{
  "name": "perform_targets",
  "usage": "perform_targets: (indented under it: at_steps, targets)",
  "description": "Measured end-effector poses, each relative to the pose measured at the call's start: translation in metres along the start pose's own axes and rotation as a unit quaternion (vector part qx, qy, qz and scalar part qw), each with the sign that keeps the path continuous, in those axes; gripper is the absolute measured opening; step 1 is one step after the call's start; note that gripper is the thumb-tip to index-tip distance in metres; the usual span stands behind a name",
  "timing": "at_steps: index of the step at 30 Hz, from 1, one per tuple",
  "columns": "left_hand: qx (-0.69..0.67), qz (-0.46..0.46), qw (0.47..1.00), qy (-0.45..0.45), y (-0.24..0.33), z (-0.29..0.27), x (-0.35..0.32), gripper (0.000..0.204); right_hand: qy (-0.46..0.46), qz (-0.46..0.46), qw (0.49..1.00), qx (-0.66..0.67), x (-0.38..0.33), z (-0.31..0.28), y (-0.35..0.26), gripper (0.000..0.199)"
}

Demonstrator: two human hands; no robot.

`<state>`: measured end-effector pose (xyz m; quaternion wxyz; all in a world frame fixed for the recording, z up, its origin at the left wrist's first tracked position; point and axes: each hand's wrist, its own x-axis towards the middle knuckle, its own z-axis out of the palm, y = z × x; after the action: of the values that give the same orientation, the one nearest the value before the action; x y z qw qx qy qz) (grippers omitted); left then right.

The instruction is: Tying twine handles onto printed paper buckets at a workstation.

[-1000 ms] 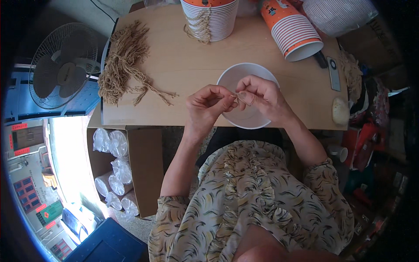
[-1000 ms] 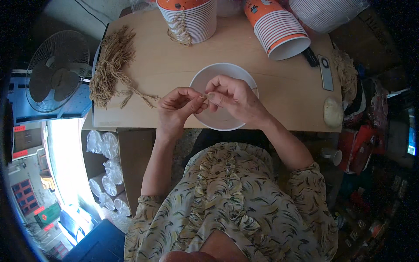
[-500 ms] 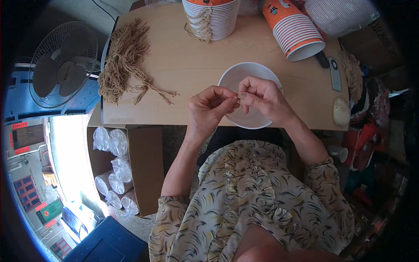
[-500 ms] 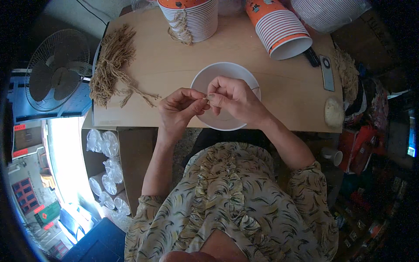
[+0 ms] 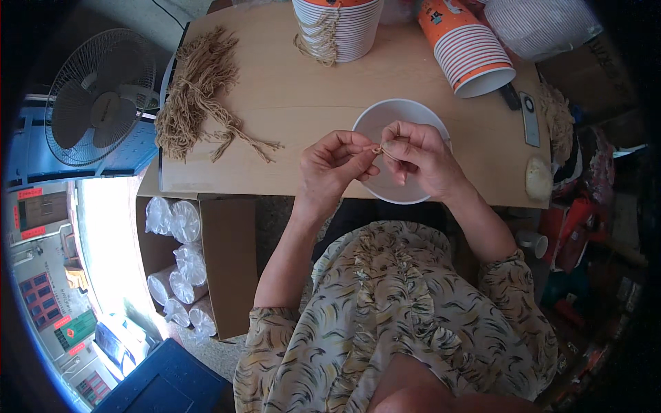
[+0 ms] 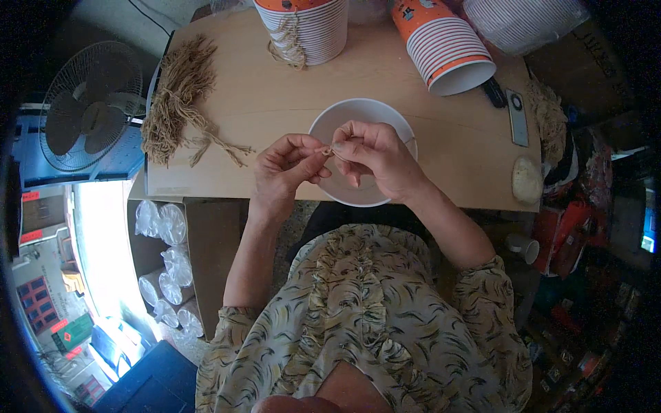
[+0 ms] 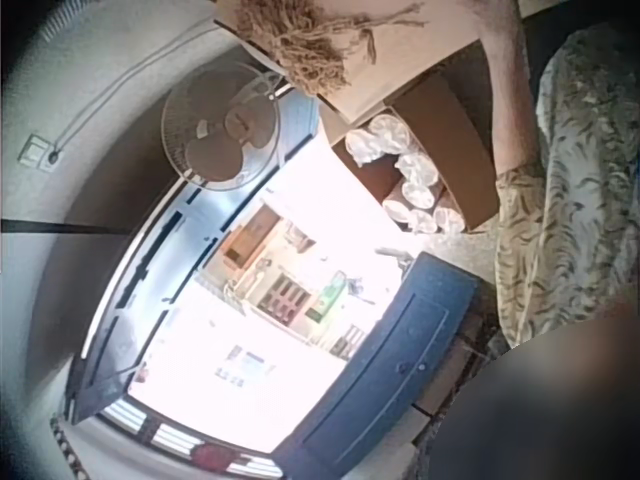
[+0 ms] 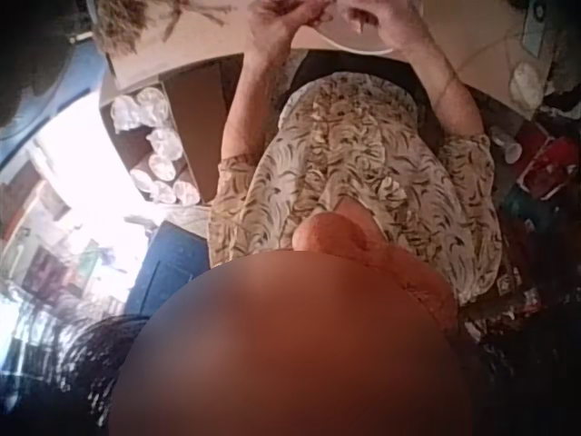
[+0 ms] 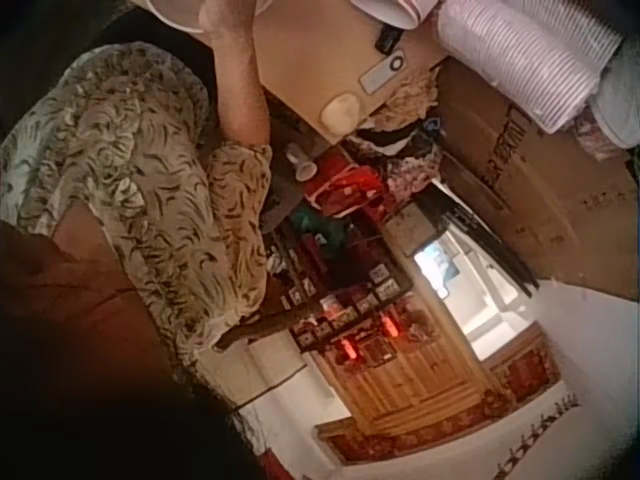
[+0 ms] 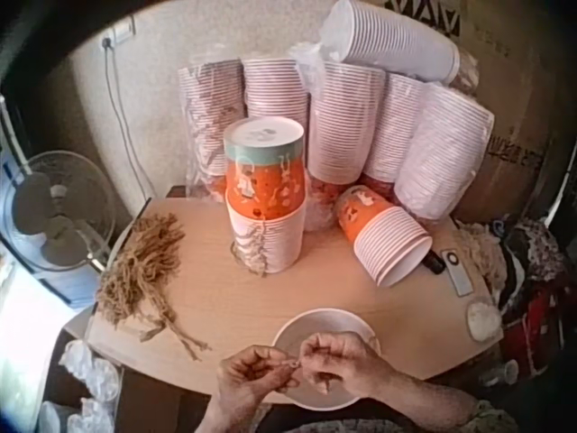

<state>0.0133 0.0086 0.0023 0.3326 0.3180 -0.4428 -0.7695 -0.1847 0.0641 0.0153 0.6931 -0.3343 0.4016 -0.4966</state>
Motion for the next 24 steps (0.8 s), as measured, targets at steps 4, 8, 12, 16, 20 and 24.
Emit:
perform_targets:
  at_steps: [4, 8, 12, 16, 20, 24]
  targets:
    - [0.003, -0.008, 1.0, 0.008, 0.0025, 0.0005, 0.0, 0.015, 0.011, -0.009, 0.999, -0.036, -0.0023, 0.0029, -0.0031, 0.018]
    - [0.004, -0.021, 1.0, 0.016, 0.0033, 0.0013, -0.0015, 0.015, 0.032, -0.057, 0.985, -0.163, -0.0057, 0.0083, -0.0073, 0.019]
    - [0.004, -0.019, 1.0, 0.018, 0.0027, 0.0035, -0.0005, 0.015, 0.016, -0.103, 0.965, -0.239, -0.0066, 0.0071, -0.0048, 0.016]
    - [0.016, -0.01, 1.0, 0.019, 0.003, 0.005, -0.0003, 0.015, 0.018, -0.113, 0.959, -0.259, -0.0047, 0.0064, -0.0014, 0.012]
    - [0.012, -0.022, 1.0, 0.016, 0.0045, 0.0052, -0.0012, 0.018, 0.037, -0.086, 0.968, -0.232, -0.0044, 0.004, 0.0003, 0.011]
    - [-0.009, -0.025, 1.0, 0.003, 0.004, 0.0013, -0.0013, 0.022, 0.051, -0.058, 0.981, -0.175, -0.0027, 0.0045, -0.0012, 0.013]
